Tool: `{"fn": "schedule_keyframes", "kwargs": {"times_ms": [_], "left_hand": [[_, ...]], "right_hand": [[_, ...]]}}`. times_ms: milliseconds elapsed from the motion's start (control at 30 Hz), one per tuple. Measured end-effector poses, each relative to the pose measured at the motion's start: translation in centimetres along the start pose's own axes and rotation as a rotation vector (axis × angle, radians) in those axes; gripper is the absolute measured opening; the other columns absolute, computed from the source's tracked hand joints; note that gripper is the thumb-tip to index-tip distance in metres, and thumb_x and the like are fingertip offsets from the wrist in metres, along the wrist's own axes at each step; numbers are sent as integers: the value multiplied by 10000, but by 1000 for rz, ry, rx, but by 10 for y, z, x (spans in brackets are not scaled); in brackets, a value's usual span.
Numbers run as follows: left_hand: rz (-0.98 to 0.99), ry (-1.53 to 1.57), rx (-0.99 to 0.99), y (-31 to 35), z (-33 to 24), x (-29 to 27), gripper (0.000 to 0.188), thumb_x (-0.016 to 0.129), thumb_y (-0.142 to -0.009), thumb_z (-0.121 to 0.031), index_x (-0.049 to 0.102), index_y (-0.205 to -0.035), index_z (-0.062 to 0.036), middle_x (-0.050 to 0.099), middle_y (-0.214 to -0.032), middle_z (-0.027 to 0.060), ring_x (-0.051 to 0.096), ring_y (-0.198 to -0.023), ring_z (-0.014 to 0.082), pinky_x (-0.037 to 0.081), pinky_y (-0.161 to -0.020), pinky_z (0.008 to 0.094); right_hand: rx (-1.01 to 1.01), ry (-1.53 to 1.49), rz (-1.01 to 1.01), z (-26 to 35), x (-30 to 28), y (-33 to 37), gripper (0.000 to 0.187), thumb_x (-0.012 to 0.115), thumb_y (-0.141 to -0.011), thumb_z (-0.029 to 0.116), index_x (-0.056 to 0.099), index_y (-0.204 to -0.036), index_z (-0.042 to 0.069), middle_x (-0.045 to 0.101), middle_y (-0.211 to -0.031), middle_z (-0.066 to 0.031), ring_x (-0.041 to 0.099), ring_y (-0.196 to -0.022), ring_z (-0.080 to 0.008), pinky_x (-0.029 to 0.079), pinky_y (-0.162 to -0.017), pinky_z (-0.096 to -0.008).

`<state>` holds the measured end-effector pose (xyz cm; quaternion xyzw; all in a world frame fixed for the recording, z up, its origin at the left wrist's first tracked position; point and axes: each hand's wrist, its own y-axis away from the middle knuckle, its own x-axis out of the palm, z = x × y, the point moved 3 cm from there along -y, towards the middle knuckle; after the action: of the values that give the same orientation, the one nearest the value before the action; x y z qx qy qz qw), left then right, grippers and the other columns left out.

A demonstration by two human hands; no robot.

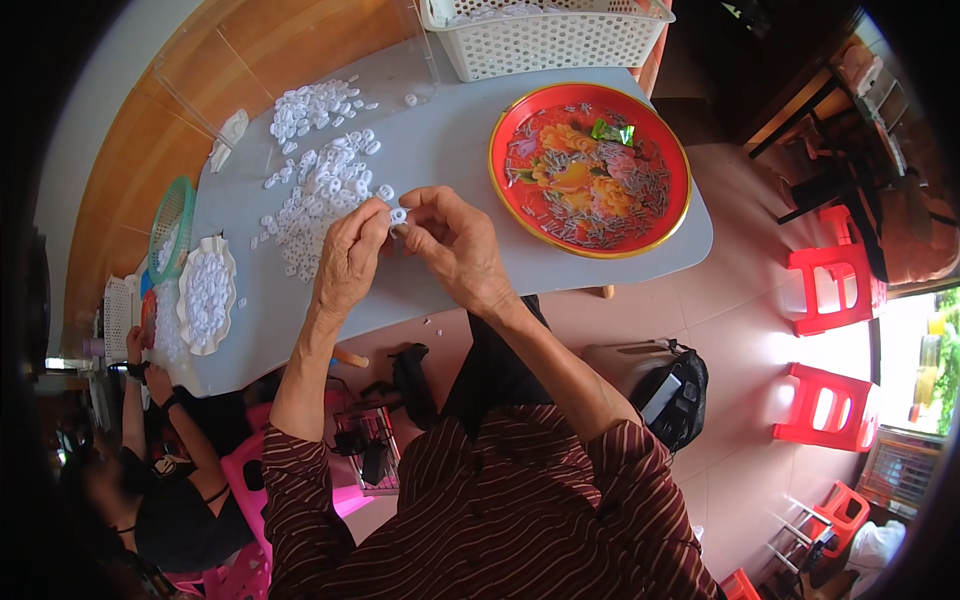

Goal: Thread small white plastic rings onto a metal needle or pin.

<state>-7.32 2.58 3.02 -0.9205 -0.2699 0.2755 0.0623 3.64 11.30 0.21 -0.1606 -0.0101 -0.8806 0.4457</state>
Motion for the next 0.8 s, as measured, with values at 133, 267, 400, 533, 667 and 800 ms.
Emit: {"fn": "schedule_keyframes", "kwargs": {"times_ms": [133,267,400,533,667,800], "left_hand": [[15,11,-10,2,2,0,198,431,-924,-162,457,-822,6,382,-574,95,353,-527,141,347,-497,315],[-3,-6,24,5,3,1,211,420,-928,-170,451,-815,7,364,-582,103,341,-535,147,343,-500,322],[-69,-1,40,11,3,8,204,415,-920,-157,433,-794,2,342,-587,98,329,-540,147,339,-495,317],[-113,12,-13,17,8,11,198,416,-905,-149,415,-773,-2,315,-590,90,317,-542,137,332,-489,311],[-119,14,-20,19,11,8,209,419,-894,-154,399,-754,-1,294,-596,80,308,-546,130,325,-487,303],[-122,51,-22,18,11,7,216,429,-886,-172,422,-758,1,307,-602,76,307,-548,131,320,-486,302]], "right_hand": [[-49,59,22,-4,0,1,287,644,-799,0,525,-1059,-15,593,-832,-52,587,-742,-99,486,-693,-233],[-60,176,38,0,4,2,308,681,-761,4,542,-1035,-1,609,-790,-41,586,-689,-87,487,-657,-240],[-101,275,19,0,4,3,298,683,-758,2,543,-1021,-5,613,-744,-45,589,-663,-94,484,-627,-245],[-151,365,32,4,4,6,268,682,-761,11,555,-997,-5,616,-723,-68,589,-641,-109,480,-602,-262],[-110,407,100,4,6,6,262,676,-799,44,558,-1025,-14,608,-768,-26,565,-703,-56,482,-636,-225],[-77,432,104,4,4,5,265,679,-796,41,562,-1028,-8,600,-765,-12,548,-686,-46,468,-620,-211]]}}
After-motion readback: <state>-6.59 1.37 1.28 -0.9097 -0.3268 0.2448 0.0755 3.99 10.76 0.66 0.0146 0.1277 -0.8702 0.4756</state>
